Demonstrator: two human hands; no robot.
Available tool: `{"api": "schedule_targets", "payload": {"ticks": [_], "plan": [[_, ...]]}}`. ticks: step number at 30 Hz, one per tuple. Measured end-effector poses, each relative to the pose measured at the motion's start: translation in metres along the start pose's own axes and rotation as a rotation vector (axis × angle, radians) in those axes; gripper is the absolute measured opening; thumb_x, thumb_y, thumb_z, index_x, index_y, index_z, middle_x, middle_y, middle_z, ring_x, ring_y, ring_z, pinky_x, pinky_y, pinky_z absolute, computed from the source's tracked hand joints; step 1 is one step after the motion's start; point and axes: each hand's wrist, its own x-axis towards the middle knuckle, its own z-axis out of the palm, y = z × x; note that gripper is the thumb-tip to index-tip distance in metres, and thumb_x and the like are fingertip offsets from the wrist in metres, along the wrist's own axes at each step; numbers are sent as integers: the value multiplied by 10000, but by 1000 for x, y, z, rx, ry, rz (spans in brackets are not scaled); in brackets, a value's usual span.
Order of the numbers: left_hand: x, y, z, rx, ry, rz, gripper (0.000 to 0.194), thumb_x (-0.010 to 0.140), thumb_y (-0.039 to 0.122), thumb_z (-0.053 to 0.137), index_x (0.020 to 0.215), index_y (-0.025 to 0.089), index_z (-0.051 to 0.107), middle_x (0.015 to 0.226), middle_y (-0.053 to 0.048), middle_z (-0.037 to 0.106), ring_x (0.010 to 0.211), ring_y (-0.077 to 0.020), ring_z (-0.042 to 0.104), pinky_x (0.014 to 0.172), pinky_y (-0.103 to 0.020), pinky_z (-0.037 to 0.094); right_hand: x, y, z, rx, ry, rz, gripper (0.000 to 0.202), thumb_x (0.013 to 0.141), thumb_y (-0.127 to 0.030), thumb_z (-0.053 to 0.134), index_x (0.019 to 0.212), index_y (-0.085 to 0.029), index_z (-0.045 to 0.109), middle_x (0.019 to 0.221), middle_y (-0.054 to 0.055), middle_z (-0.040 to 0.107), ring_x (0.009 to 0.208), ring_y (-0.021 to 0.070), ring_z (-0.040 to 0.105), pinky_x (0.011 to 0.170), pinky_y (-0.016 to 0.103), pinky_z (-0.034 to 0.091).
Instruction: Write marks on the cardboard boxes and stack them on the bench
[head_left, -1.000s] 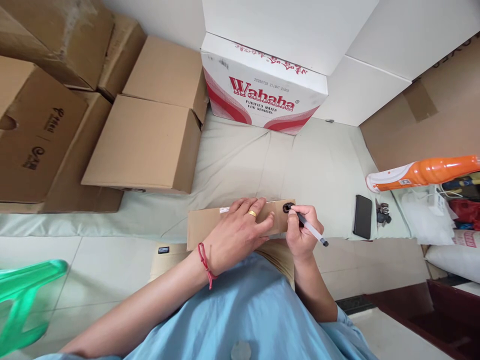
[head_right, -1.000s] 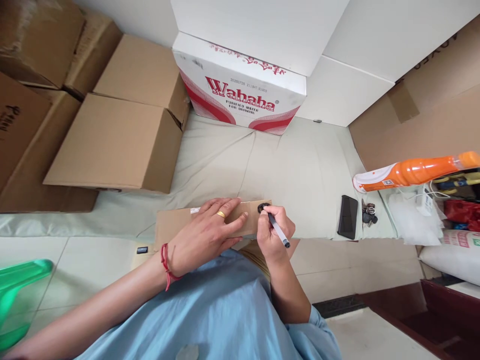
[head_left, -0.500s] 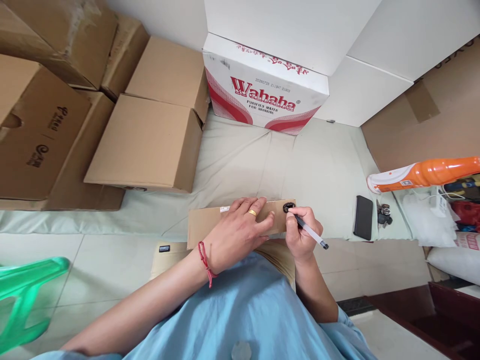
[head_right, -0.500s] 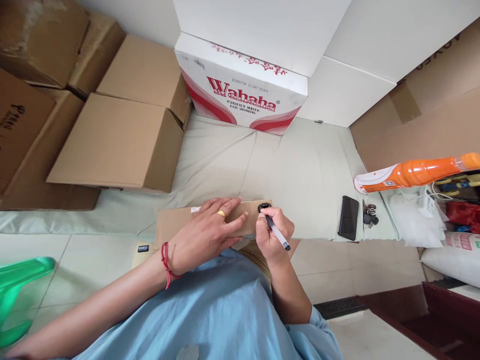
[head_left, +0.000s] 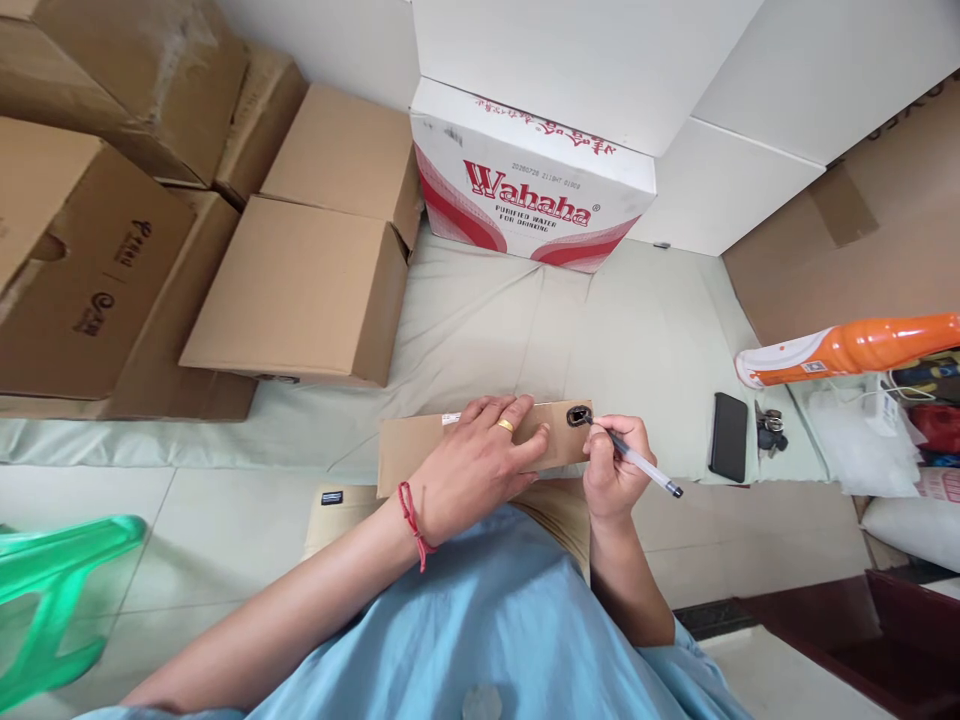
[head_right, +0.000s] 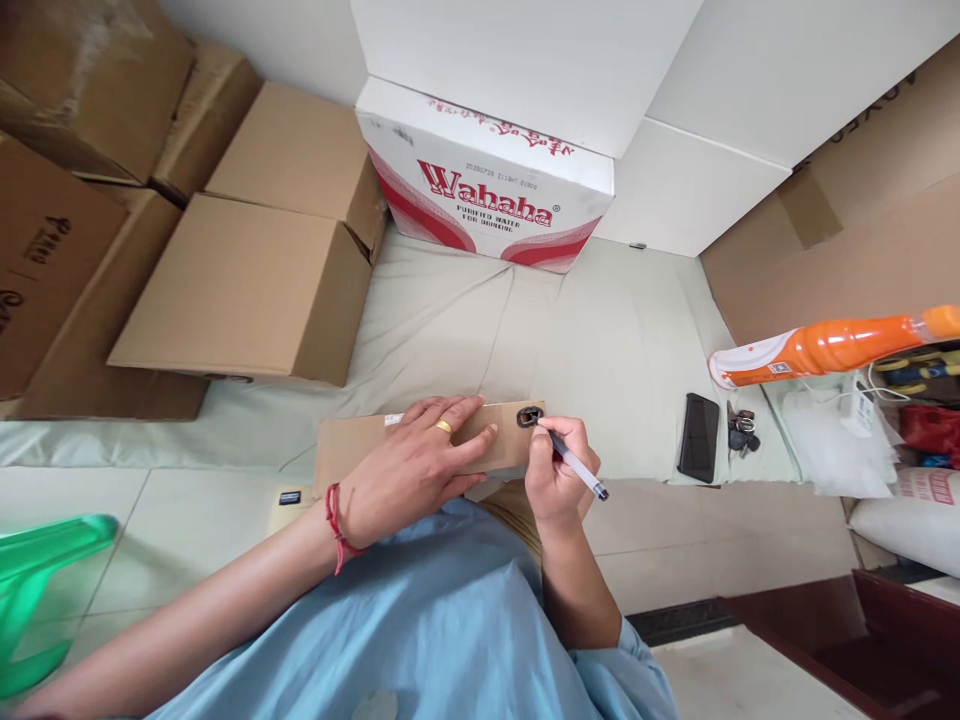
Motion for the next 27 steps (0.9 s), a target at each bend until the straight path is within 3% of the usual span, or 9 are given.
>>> {"api": "schedule_targets", "payload": {"ticks": [10, 27], "plan": [[0, 0, -1, 14, 3, 6, 465, 941, 293, 811, 1368, 186, 661, 1542, -287, 561, 1326, -441, 638, 1067, -589, 527, 8, -3, 3, -45, -43, -1, 104, 979, -318, 632, 948, -233, 683, 648, -51, 653, 516, 127, 572, 559, 262, 477], [1, 1, 0, 89, 5, 30, 475, 948, 329, 805, 1373, 191, 646, 1524, -281, 572, 1288, -431, 659, 1035, -566, 540, 6, -3, 8, -7, 118, 110, 67, 926, -282, 637, 913, -217, 646, 629, -60, 609, 558, 130, 577, 591, 256, 486]]}}
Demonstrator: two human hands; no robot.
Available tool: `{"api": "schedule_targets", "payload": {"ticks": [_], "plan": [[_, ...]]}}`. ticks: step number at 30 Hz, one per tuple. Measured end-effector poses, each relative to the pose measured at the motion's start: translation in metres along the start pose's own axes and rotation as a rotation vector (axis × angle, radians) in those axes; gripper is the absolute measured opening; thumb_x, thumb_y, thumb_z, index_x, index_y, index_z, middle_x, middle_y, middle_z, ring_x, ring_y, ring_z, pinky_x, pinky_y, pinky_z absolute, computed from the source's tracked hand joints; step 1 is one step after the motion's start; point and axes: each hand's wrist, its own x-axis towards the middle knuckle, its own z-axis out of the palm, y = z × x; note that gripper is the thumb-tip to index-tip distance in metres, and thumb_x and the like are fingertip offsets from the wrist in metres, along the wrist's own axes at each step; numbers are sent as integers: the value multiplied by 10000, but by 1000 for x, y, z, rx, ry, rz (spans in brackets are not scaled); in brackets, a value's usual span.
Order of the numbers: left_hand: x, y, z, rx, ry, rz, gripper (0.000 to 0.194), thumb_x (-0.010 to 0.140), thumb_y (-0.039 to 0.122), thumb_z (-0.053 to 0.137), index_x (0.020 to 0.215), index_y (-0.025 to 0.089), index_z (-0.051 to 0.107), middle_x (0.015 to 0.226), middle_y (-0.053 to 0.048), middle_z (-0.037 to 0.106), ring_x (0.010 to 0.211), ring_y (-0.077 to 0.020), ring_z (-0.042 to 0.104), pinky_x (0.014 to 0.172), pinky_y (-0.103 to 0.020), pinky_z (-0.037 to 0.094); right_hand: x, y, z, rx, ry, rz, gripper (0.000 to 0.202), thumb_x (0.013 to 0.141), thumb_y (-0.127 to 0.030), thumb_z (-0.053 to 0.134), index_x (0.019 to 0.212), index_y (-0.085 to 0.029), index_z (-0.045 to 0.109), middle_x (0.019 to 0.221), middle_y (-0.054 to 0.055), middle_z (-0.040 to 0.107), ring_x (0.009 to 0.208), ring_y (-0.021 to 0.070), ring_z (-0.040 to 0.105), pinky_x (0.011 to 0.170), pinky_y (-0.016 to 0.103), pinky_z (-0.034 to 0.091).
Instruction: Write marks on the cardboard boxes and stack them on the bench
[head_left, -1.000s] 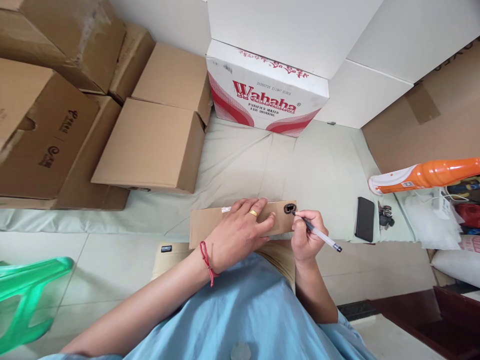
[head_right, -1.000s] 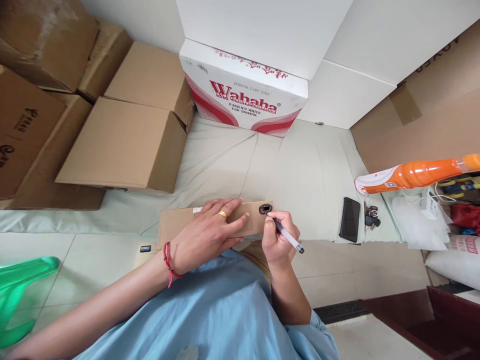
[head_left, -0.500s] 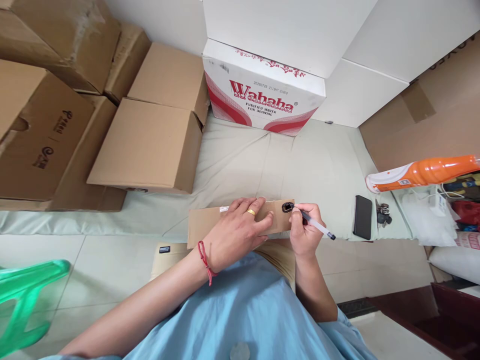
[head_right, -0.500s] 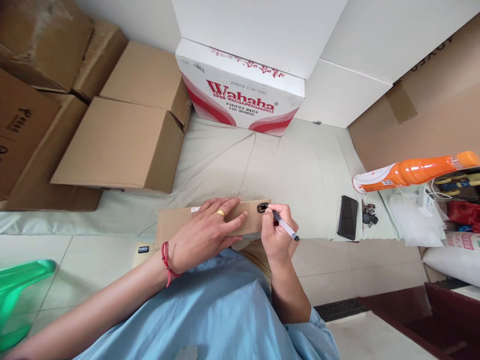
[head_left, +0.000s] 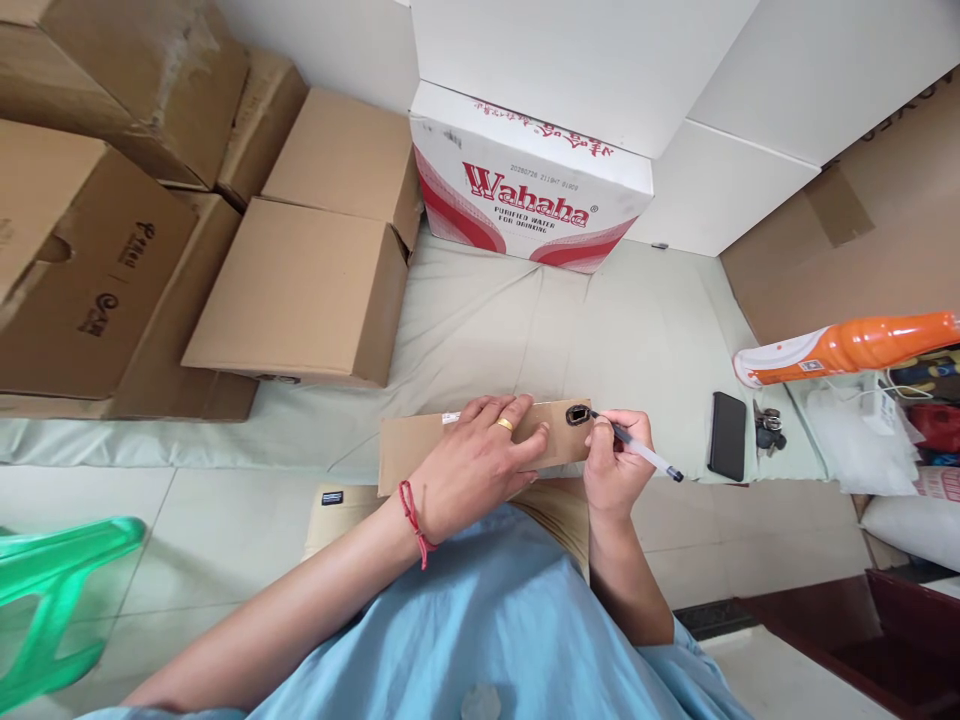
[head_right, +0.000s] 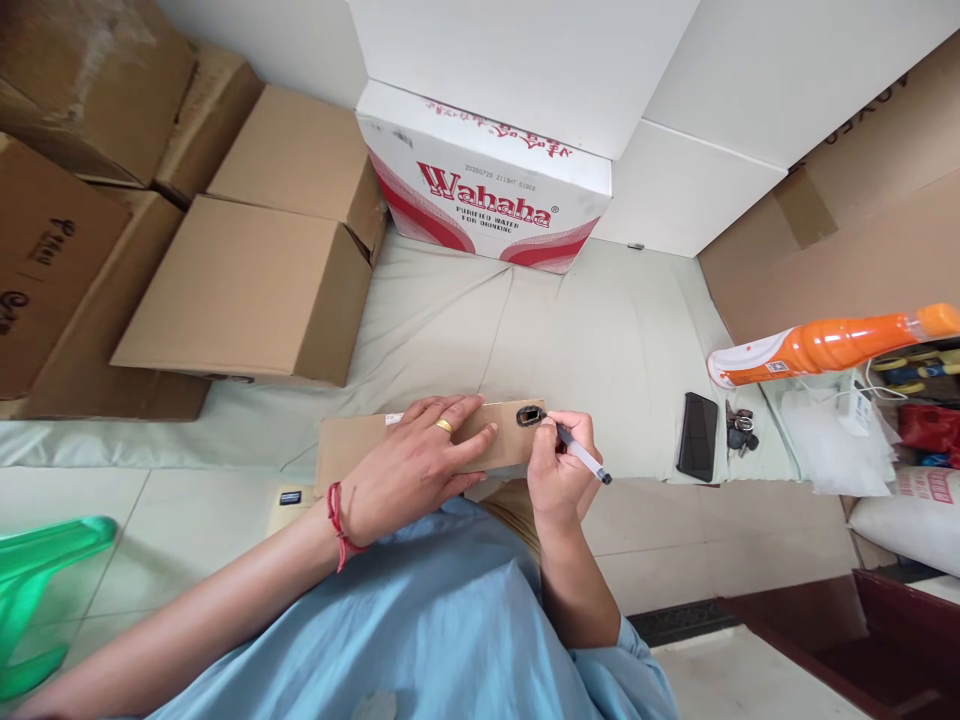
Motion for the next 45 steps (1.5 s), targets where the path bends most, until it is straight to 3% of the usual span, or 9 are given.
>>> {"api": "schedule_targets", "payload": {"ticks": [17, 31, 37, 41, 45], "plan": [[0, 0, 0, -43, 6, -12, 485, 928, 335, 838, 1355, 183, 665, 1515, -289, 586, 1298, -442, 663, 1039, -588, 546, -7, 2, -10, -85, -30, 7, 79, 914, -302, 622, 917, -224, 638, 630, -57, 624, 547, 135, 594, 579, 252, 484], [0, 0, 1, -34, 14, -6, 487, 928, 317, 830, 1364, 174, 665, 1516, -296, 581, 1282, -451, 671, 1021, -598, 566, -8, -4, -15, -179, -117, -263, 99, 921, -239, 602, 833, -227, 645, 583, -59, 591, 488, 115, 532, 522, 236, 444], [-1, -1, 1, -34, 16, -3, 475, 937, 311, 817, 1364, 170, 665, 1508, -300, 585, 1273, -457, 673, 1007, -599, 570, -8, -2, -13, -106, -177, -332, 73, 987, -244, 622, 961, -223, 688, 619, -51, 660, 505, 118, 602, 546, 234, 501], [-1, -1, 2, -33, 16, -6, 470, 946, 313, 808, 1372, 186, 657, 1522, -293, 578, 1295, -451, 664, 1024, -602, 563, -6, -1, -13, -97, -262, -316, 84, 1021, -268, 630, 1039, -223, 698, 694, -25, 733, 578, 131, 689, 605, 241, 553], [-1, -1, 2, -26, 14, -9, 451, 957, 318, 793, 1366, 192, 653, 1524, -283, 577, 1302, -440, 661, 1037, -596, 559, -4, -2, -13, -118, -269, -298, 105, 1031, -292, 622, 1039, -223, 702, 708, -22, 738, 576, 130, 683, 608, 243, 553]]}}
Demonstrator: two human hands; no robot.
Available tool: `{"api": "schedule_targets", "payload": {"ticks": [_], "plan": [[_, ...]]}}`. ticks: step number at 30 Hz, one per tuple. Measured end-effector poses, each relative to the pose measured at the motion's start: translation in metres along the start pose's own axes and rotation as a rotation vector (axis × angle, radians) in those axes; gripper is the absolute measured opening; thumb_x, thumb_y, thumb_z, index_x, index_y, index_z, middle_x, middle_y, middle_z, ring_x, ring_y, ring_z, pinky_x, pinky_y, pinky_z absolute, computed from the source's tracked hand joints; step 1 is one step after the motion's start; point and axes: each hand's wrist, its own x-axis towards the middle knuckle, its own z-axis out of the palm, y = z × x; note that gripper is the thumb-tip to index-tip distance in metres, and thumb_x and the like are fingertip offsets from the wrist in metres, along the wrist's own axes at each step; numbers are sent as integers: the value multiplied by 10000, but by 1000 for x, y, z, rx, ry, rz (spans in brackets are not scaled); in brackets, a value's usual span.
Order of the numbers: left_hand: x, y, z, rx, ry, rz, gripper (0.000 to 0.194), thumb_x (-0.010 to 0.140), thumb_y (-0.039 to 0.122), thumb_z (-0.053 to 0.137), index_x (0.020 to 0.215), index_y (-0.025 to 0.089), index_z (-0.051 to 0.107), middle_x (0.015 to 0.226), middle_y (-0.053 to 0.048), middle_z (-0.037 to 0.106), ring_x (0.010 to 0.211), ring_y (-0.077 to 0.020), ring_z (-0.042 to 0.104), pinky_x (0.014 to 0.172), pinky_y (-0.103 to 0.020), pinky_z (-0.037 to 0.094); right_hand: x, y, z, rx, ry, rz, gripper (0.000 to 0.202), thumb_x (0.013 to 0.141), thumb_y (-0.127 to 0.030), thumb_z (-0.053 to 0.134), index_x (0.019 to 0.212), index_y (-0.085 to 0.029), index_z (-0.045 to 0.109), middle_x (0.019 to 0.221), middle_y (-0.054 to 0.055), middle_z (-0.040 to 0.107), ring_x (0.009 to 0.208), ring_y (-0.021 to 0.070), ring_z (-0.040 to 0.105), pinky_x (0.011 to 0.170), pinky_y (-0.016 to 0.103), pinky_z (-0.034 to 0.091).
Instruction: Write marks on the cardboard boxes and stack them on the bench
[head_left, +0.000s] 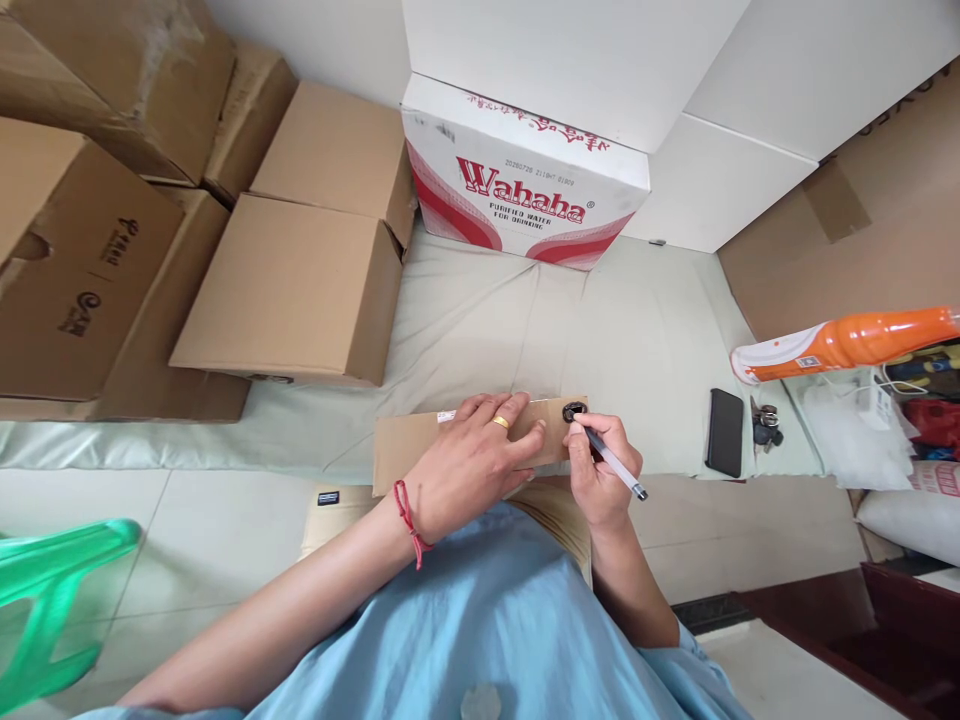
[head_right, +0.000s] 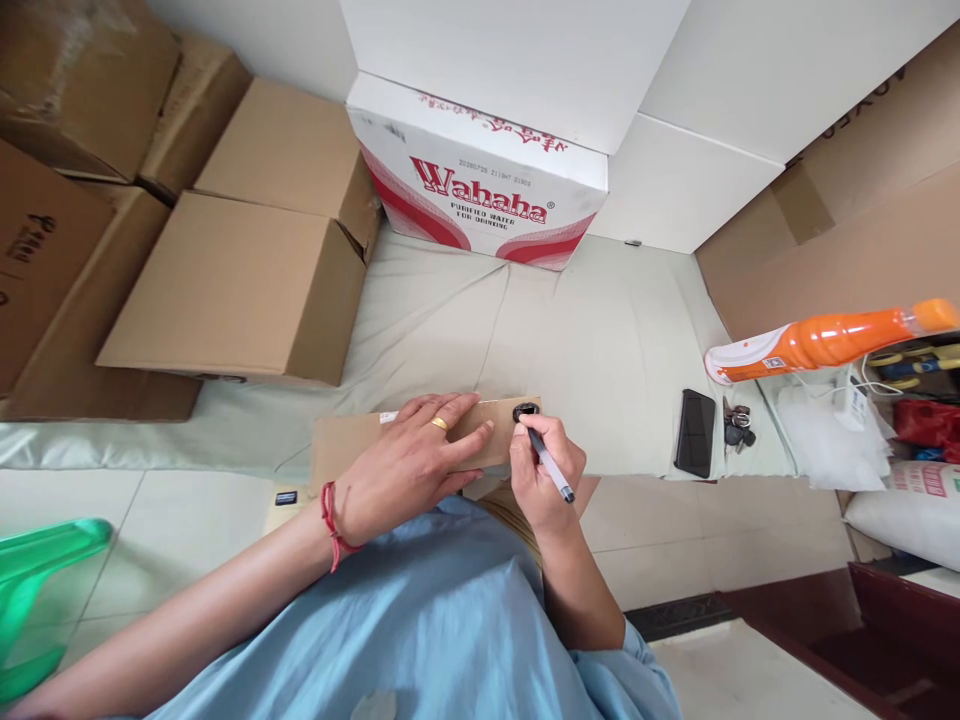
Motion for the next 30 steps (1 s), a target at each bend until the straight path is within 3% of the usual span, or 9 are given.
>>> {"api": "schedule_targets", "payload": {"ticks": [12, 16, 20, 22, 25, 30], "plan": [[0, 0, -1, -11, -15, -12, 453, 955, 345, 796, 1362, 222, 640, 1533, -250, 569, 1310, -419, 649, 1046, -581, 536, -4, 1, -4, -38, -2, 1, 129, 975, -289, 615, 912, -220, 704, 608, -55, 620, 488, 110, 535, 538, 245, 464], [-1, 0, 1, -25, -18, -19, 498, 950, 369, 809, 1391, 214, 637, 1541, -257, 566, 1327, -423, 637, 1064, -585, 521, -14, 8, -3, 23, 148, 95, 123, 994, -320, 639, 959, -215, 692, 650, -34, 659, 551, 134, 609, 588, 260, 506], [-2, 0, 3, -33, 2, -34, 496, 950, 356, 805, 1396, 208, 643, 1544, -266, 567, 1336, -433, 628, 1058, -601, 521, -13, 22, -11, 95, 258, 209, 267, 1056, -441, 567, 1134, -199, 647, 811, 27, 765, 559, 128, 622, 600, 265, 514], [-1, -3, 0, -16, 53, -103, 455, 961, 347, 782, 1372, 203, 652, 1526, -264, 579, 1326, -437, 627, 1031, -599, 538, -10, 33, -23, 29, 193, 252, 330, 1060, -492, 539, 1145, -192, 649, 760, 15, 752, 534, 127, 606, 607, 266, 507], [1, -12, -14, 23, 154, -317, 400, 991, 416, 721, 1320, 197, 654, 1485, -239, 602, 1282, -427, 636, 988, -569, 570, -8, 55, -45, -138, 51, 328, 370, 1001, -534, 571, 1101, -193, 672, 693, 8, 738, 589, 169, 670, 673, 297, 529], [7, -28, -38, 205, 131, -628, 625, 987, 610, 628, 1365, 113, 613, 1512, -327, 536, 1166, -481, 679, 928, -594, 583, -16, 89, -63, -270, -130, 490, 408, 934, -526, 536, 1113, -182, 660, 683, 35, 759, 625, 232, 704, 696, 347, 530]]}}
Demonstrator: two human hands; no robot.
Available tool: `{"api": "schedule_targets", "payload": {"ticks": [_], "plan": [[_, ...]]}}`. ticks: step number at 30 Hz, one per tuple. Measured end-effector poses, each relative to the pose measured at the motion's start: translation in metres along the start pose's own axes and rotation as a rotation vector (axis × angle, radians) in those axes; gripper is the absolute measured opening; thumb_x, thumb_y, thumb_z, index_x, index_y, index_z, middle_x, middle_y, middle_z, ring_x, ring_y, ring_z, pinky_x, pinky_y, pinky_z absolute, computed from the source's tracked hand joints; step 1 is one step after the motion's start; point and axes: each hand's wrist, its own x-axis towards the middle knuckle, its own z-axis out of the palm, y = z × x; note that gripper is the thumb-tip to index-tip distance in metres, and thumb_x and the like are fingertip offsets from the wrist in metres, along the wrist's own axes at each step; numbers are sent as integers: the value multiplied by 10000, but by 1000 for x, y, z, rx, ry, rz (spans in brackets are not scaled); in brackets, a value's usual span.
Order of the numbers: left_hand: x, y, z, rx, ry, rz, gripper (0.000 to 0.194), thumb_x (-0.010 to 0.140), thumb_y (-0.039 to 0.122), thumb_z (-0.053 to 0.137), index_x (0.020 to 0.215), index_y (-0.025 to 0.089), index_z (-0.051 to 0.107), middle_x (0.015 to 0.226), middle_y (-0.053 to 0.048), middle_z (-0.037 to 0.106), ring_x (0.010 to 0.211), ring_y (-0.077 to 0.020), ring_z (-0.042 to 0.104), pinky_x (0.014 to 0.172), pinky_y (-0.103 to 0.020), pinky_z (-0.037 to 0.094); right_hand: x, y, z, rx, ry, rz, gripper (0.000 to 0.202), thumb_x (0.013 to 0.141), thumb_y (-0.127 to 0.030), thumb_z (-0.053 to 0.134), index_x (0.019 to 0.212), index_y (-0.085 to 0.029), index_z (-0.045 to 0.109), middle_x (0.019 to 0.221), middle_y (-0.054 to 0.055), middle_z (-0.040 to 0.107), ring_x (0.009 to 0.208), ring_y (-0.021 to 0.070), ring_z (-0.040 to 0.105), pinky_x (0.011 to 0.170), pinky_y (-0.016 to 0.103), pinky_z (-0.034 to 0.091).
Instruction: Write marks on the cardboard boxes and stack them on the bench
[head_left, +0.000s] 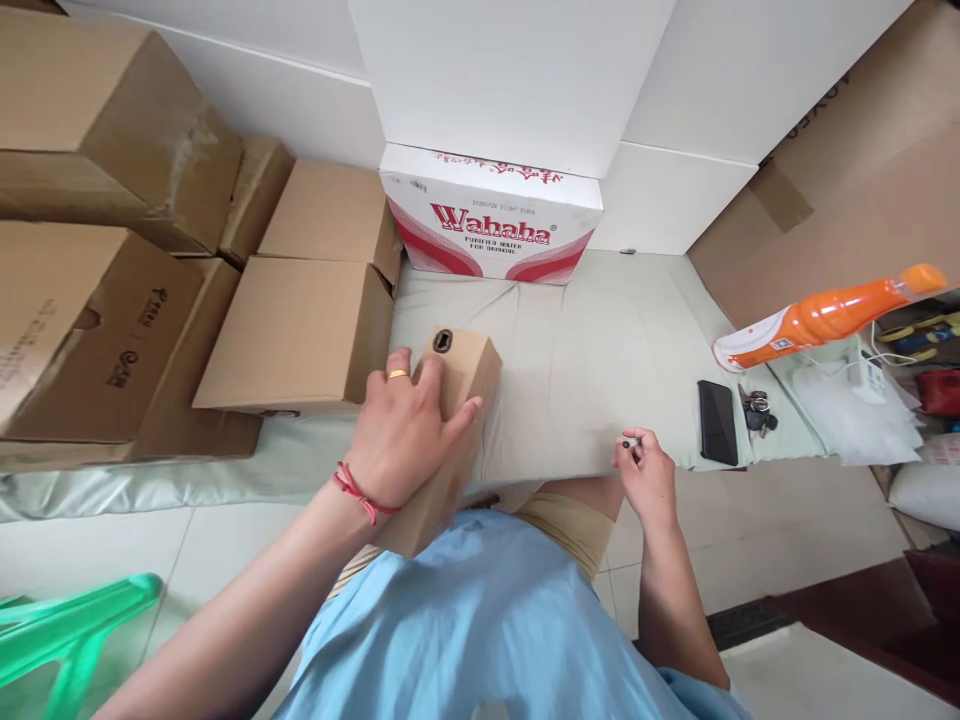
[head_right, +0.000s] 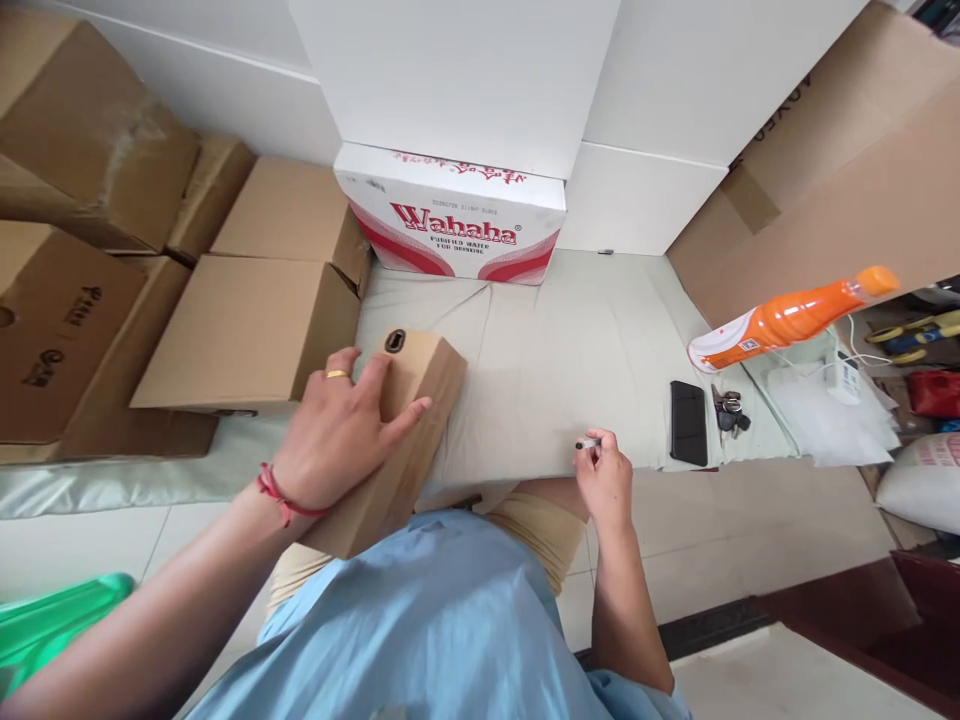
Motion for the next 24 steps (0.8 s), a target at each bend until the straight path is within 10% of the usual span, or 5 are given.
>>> {"api": "schedule_targets", "payload": {"ticks": [9, 15, 18, 24], "plan": [[3, 2, 14, -74, -5, -89, 747, 984, 649, 580, 1465, 78, 554, 1612, -368, 409, 1101, -466, 757, 886, -576, 622, 12, 6, 24, -51, -69, -92, 704, 938, -413, 538, 1578, -133, 450, 994, 76, 808, 738, 237, 714, 775, 377, 539], [-37, -12, 29, -354, 202, 181, 449, 1023, 429, 662, 1375, 163, 578, 1669, -299, 374, 1488, -450, 527, 1149, -636, 524, 51, 72, -36, -353, 372, 104, 883, 923, -510, 536, 1626, -4, 367, 1466, 292, 644, 1315, 418, 621, 1164, 560, 432], [-59, -14, 33, -495, 256, 416, 362, 1003, 263, 688, 1354, 228, 610, 1649, -212, 482, 1569, -400, 460, 1214, -611, 482, 64, 103, -56, -502, 328, 322, 1056, 900, -589, 583, 1647, 92, 277, 1622, 403, 442, 1534, 500, 430, 1278, 605, 297], [-64, -7, 42, -617, 69, 640, 295, 1044, 215, 577, 1314, 192, 694, 1402, -135, 754, 1435, -277, 637, 1376, -568, 193, 74, 115, -58, -551, 224, 432, 1022, 884, -702, 595, 1615, -8, 423, 1586, 392, 480, 1507, 548, 444, 1207, 653, 379]]}}
